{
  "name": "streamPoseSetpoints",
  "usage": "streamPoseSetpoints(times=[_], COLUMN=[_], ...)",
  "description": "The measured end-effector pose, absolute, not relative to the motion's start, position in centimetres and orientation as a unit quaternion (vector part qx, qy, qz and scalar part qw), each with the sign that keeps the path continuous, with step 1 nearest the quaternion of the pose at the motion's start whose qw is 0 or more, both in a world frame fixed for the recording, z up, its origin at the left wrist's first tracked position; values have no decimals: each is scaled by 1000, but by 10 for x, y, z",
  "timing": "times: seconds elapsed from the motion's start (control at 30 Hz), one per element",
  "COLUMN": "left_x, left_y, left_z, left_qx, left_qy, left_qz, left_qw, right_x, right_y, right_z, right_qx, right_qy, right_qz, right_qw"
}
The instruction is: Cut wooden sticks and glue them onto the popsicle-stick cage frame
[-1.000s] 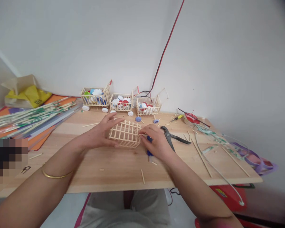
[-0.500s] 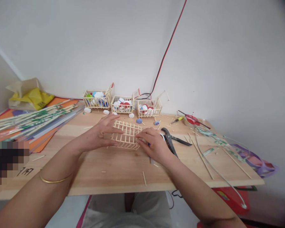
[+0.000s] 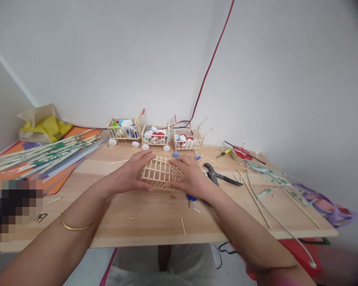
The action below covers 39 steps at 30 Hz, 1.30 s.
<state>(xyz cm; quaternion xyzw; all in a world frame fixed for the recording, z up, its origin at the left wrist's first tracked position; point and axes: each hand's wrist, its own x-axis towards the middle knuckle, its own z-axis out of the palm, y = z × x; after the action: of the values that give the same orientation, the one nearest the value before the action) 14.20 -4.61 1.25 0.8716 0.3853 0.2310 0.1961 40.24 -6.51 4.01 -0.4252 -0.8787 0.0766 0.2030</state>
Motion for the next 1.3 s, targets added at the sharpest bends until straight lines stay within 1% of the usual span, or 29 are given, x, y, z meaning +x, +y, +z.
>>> streamPoseSetpoints(times=[0.33,0.73,0.83,1.03,1.3], left_x=[142,149,152,158,160], left_y=[-45,-48,-50,-56,-55], left_z=[11,15,18,28,20], left_qx=[874,843,837,851,867], left_qy=[377,417,425,398,381], left_qz=[250,238,243,297,313], left_qw=[176,243,245,172,76], right_x=[401,409,413,420,425], right_y=[-63,-62,-61,-62,-55], right_z=[30,23,21,30,29], right_qx=[-424,-402,-401,-397,-382], right_qy=[-877,-873,-861,-826,-810], right_qz=[80,106,111,108,128], right_qw=[210,257,291,386,425])
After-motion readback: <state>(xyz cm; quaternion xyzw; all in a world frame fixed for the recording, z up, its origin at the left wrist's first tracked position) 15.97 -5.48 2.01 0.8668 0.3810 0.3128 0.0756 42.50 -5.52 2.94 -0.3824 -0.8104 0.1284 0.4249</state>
